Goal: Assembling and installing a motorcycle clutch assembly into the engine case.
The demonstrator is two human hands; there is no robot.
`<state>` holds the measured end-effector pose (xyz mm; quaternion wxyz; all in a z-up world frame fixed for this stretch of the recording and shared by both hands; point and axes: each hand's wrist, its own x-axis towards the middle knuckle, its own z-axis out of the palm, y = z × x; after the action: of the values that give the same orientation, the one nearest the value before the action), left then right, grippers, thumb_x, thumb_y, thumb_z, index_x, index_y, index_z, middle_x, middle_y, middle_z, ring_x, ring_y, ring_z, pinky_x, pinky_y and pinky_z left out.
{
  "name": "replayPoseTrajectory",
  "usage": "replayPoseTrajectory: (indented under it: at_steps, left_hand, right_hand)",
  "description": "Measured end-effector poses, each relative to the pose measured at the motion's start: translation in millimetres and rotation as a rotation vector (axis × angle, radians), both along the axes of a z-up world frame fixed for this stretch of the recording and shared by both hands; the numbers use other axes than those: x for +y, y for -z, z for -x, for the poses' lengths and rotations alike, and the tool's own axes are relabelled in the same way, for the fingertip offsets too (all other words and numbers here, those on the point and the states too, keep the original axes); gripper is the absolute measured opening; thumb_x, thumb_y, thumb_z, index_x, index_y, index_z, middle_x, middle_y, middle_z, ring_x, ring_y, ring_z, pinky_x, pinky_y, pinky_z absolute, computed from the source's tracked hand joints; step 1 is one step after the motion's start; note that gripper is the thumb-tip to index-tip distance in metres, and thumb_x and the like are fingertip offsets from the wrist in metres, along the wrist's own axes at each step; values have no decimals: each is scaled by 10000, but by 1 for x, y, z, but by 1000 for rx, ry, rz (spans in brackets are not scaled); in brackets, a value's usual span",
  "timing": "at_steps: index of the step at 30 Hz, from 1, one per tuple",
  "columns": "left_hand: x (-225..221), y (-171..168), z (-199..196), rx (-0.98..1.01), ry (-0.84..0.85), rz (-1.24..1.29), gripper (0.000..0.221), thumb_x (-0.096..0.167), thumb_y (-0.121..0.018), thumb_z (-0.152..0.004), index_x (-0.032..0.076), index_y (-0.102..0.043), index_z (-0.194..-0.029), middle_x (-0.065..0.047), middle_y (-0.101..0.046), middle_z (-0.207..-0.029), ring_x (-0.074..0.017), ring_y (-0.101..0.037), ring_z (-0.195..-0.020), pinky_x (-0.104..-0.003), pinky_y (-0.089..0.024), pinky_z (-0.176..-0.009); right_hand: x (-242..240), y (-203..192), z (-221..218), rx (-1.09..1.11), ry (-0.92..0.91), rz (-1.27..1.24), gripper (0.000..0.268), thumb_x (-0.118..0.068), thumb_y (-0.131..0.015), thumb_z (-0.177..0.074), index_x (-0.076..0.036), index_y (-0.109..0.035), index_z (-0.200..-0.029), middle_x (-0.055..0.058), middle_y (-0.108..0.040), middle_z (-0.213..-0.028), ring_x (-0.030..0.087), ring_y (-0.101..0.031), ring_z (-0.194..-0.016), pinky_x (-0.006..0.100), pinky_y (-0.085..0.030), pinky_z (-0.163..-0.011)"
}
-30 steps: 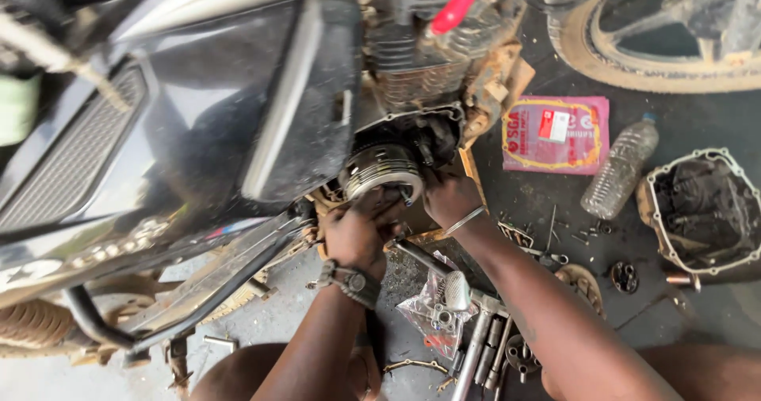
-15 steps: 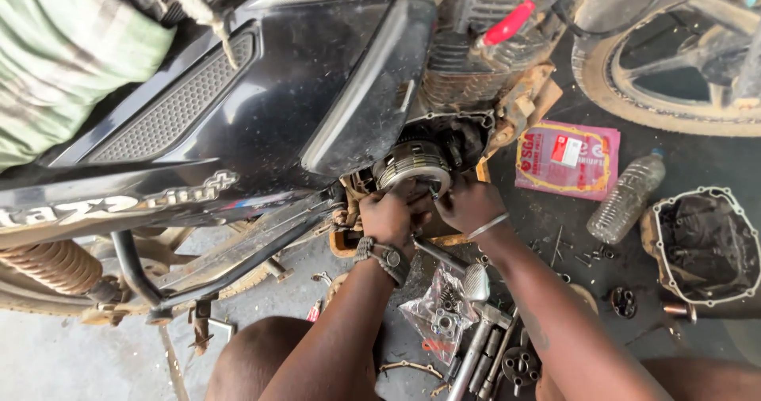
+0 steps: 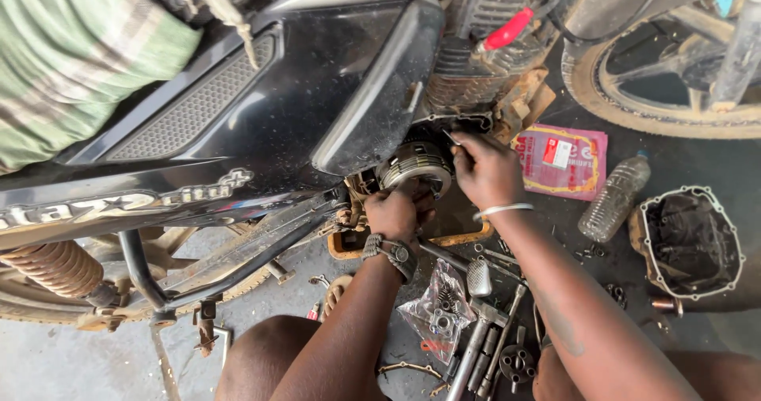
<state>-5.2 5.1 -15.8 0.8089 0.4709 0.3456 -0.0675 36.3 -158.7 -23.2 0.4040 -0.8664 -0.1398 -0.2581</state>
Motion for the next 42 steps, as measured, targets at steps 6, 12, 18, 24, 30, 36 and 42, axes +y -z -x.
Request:
replayPoseTrajectory:
  at_steps: [6, 12, 18, 24, 30, 36, 42]
  left_hand:
    - [0, -6, 0, 16, -29, 43, 149, 129, -673, -937, -16, -693, -964, -140, -773, -866, -215, -737, -638, -319, -556, -451]
    - [-1, 2, 0, -2, -56, 147, 138, 117, -669, -933, -15, -707, -950, -133, -779, -872, -206, -736, -638, -315, -555, -452]
    - [-7, 4, -2, -18, -14, -74, 232, 148, -689, -933, -71, -726, -864, -151, -765, -823, -211, -742, -617, -328, -599, -451]
    - [-5, -7, 1, 12, 12, -141, 260, 148, -689, -933, -99, -739, -868, -175, -759, -795, -228, -735, -596, -331, -607, -446]
    - [-4, -20, 0, 25, 15, -113, 226, 141, -683, -925, -76, -740, -894, -163, -770, -811, -221, -746, -591, -317, -607, -447]
    - [-4, -12, -3, 79, 43, -145, 254, 162, -702, -924, -82, -742, -867, -173, -767, -779, -227, -736, -567, -314, -606, -442]
    - [-6, -1, -6, 67, -1, -216, 264, 163, -738, -885, -84, -745, -795, -161, -740, -698, -210, -704, -533, -326, -547, -440]
  right_hand:
    - [1, 4, -15, 82, -60, 199, 206, -34, -741, -862, -89, -774, -1058, 144, -728, -999, 357, -715, -874, 424, -578, -807]
    - [-6, 5, -29, 158, -126, 243, 198, -56, -729, -861, -103, -780, -1046, 122, -737, -1013, 353, -712, -915, 435, -571, -835]
    - [-6, -18, -26, 168, -118, 544, 257, -146, -731, -833, -150, -783, -1085, 143, -713, -1103, 383, -689, -979, 471, -559, -884]
    - [-8, -38, -17, 309, -156, 606, 321, -131, -691, -840, -159, -754, -1154, 119, -691, -1180, 382, -688, -1009, 469, -559, -876]
    - [-18, -41, -12, 226, -271, 460, 326, -142, -688, -890, -110, -725, -1212, 154, -710, -1162, 385, -687, -1037, 456, -554, -903]
    - [-16, -45, 8, 713, -157, 418, 267, -322, -744, -869, -113, -784, -1030, 134, -792, -958, 291, -782, -865, 398, -593, -809]
    - [-9, 20, 20, 838, -206, 400, 300, -336, -793, -814, -108, -794, -1009, 151, -776, -918, 317, -762, -844, 426, -575, -786]
